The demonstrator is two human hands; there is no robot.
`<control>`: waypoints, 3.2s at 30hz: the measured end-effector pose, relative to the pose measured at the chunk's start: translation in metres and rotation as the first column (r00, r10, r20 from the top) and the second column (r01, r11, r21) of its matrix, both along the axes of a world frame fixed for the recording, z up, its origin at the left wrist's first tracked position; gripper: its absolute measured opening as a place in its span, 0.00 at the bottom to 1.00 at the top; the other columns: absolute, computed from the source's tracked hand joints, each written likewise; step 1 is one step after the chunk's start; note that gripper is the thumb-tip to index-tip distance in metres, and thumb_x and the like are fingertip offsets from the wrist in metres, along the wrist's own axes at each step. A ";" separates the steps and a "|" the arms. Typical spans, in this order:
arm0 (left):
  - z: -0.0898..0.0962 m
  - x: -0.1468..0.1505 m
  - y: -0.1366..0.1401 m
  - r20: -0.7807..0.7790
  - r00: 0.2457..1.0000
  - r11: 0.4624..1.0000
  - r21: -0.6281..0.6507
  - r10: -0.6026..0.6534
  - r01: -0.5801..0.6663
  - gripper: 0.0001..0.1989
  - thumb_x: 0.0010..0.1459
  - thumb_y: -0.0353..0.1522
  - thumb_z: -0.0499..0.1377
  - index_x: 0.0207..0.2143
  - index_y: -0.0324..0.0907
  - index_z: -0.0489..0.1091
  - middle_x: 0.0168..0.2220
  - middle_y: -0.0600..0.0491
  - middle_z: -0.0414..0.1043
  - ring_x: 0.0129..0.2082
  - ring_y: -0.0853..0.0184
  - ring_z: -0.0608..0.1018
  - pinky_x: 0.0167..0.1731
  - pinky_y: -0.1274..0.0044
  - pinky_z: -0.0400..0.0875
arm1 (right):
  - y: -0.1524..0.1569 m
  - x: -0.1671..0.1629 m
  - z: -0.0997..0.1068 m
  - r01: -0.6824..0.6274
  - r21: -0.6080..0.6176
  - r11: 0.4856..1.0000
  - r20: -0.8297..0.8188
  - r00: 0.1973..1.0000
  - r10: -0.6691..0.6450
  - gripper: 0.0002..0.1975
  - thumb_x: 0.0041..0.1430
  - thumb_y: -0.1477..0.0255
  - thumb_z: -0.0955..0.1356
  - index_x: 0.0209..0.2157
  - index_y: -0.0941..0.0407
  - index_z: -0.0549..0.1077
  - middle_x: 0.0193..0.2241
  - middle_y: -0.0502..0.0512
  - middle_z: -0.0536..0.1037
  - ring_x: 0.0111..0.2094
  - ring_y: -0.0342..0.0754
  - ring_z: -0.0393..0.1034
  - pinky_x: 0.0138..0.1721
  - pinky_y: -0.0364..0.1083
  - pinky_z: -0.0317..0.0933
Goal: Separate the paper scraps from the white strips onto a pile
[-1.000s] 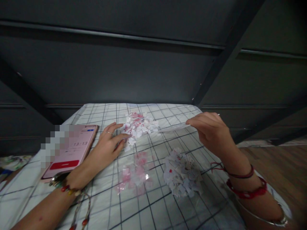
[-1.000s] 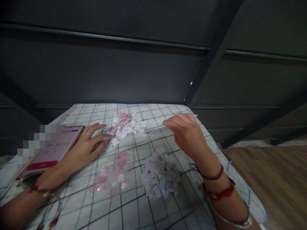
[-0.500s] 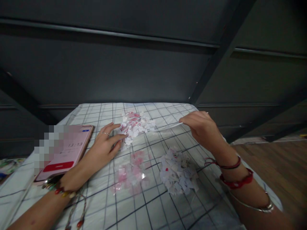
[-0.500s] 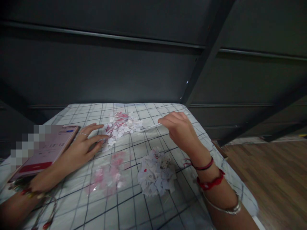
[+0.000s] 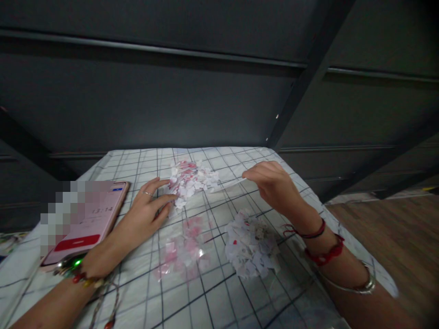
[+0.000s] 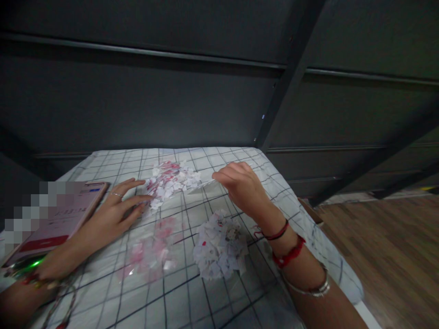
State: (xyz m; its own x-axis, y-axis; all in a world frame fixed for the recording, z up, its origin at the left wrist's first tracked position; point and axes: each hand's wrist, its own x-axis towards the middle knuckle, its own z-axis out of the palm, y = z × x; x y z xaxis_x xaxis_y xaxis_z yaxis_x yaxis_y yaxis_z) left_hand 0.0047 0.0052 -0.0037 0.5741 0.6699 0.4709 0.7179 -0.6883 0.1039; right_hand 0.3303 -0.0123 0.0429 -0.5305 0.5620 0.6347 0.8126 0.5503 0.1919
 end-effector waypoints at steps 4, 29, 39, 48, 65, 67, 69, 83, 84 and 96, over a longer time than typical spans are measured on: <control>0.001 0.000 -0.001 -0.005 1.000 1.000 0.021 0.001 0.000 0.16 0.63 0.33 0.48 0.42 0.40 0.74 0.54 0.42 0.61 0.58 0.52 0.62 0.56 0.57 0.61 | -0.003 0.002 0.003 -0.037 -0.054 0.998 -0.028 0.999 0.036 0.19 0.50 0.88 0.57 0.31 0.54 0.72 0.26 0.49 0.75 0.31 0.46 0.66 0.35 0.46 0.55; 0.002 0.000 0.000 0.017 1.000 1.000 -0.026 0.010 -0.010 0.15 0.62 0.34 0.48 0.41 0.42 0.74 0.55 0.44 0.61 0.57 0.53 0.63 0.55 0.56 0.62 | -0.018 0.023 0.019 -0.120 -0.242 0.963 -0.105 0.990 0.097 0.16 0.54 0.85 0.58 0.30 0.54 0.73 0.26 0.50 0.76 0.32 0.45 0.70 0.36 0.46 0.62; 0.005 0.001 -0.002 0.000 1.000 0.998 -0.052 0.020 -0.020 0.16 0.62 0.34 0.48 0.42 0.41 0.74 0.55 0.44 0.60 0.58 0.53 0.62 0.57 0.58 0.60 | -0.015 0.007 0.010 0.024 0.030 0.999 -0.119 0.993 -0.020 0.12 0.57 0.82 0.59 0.33 0.55 0.71 0.25 0.51 0.75 0.30 0.47 0.67 0.33 0.47 0.59; 0.006 0.000 -0.003 0.010 1.000 0.998 -0.051 0.024 -0.023 0.15 0.62 0.33 0.48 0.41 0.42 0.74 0.54 0.44 0.61 0.57 0.54 0.62 0.57 0.58 0.60 | -0.008 -0.033 -0.002 -0.069 0.132 0.989 0.090 0.994 0.058 0.17 0.52 0.88 0.57 0.31 0.55 0.71 0.25 0.49 0.74 0.28 0.43 0.62 0.30 0.45 0.53; 0.007 0.000 -0.004 0.017 0.999 0.998 -0.052 0.030 -0.029 0.15 0.62 0.32 0.48 0.41 0.41 0.74 0.55 0.44 0.61 0.57 0.53 0.62 0.56 0.57 0.61 | -0.013 -0.030 0.003 -0.200 0.057 0.978 0.035 0.980 0.198 0.16 0.55 0.86 0.57 0.33 0.56 0.72 0.27 0.51 0.75 0.29 0.44 0.63 0.30 0.45 0.54; 0.007 0.001 -0.004 0.024 0.999 0.998 -0.060 0.036 -0.035 0.14 0.61 0.32 0.49 0.41 0.43 0.74 0.55 0.45 0.61 0.57 0.54 0.62 0.56 0.57 0.61 | -0.014 -0.026 0.003 -0.193 0.069 0.979 -0.017 0.981 0.194 0.17 0.55 0.86 0.58 0.35 0.55 0.72 0.28 0.50 0.75 0.30 0.44 0.63 0.30 0.46 0.55; 0.007 0.001 -0.004 0.029 0.999 0.997 -0.067 0.040 -0.038 0.14 0.61 0.32 0.49 0.41 0.44 0.74 0.54 0.46 0.61 0.57 0.55 0.63 0.56 0.58 0.61 | -0.013 -0.023 0.003 -0.158 0.091 0.983 -0.063 0.984 0.164 0.17 0.55 0.86 0.58 0.35 0.54 0.72 0.28 0.50 0.75 0.30 0.44 0.63 0.31 0.46 0.54; 0.006 0.000 -0.003 0.012 0.999 0.998 -0.054 0.036 -0.035 0.15 0.62 0.33 0.48 0.42 0.42 0.73 0.55 0.44 0.60 0.58 0.54 0.62 0.57 0.58 0.60 | -0.010 -0.030 -0.002 -0.123 0.141 0.982 0.019 0.992 0.121 0.17 0.54 0.87 0.58 0.35 0.55 0.71 0.27 0.50 0.75 0.29 0.45 0.62 0.29 0.46 0.54; 0.007 0.000 -0.004 0.012 0.999 0.998 -0.056 0.039 -0.038 0.15 0.62 0.33 0.48 0.42 0.42 0.73 0.55 0.44 0.60 0.58 0.54 0.62 0.57 0.58 0.60 | -0.009 -0.029 -0.003 -0.116 0.125 0.985 0.026 0.993 0.114 0.17 0.54 0.87 0.58 0.34 0.56 0.71 0.26 0.50 0.74 0.29 0.45 0.62 0.29 0.46 0.53; 0.006 -0.001 -0.004 0.000 1.000 0.999 -0.018 0.028 -0.028 0.15 0.62 0.33 0.48 0.42 0.42 0.73 0.54 0.45 0.60 0.57 0.54 0.62 0.57 0.58 0.61 | -0.002 -0.028 -0.007 -0.084 0.148 0.985 0.012 0.996 0.083 0.17 0.52 0.87 0.58 0.34 0.56 0.71 0.24 0.49 0.73 0.28 0.45 0.60 0.28 0.45 0.52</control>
State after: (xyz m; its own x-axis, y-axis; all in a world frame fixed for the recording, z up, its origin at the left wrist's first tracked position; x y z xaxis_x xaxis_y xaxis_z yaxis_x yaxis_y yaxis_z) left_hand 0.0041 0.0014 0.0027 0.5548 0.6939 0.4591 0.7369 -0.6659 0.1159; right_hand 0.3028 -0.0141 0.0354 -0.5758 0.4155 0.7042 0.7635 0.5814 0.2812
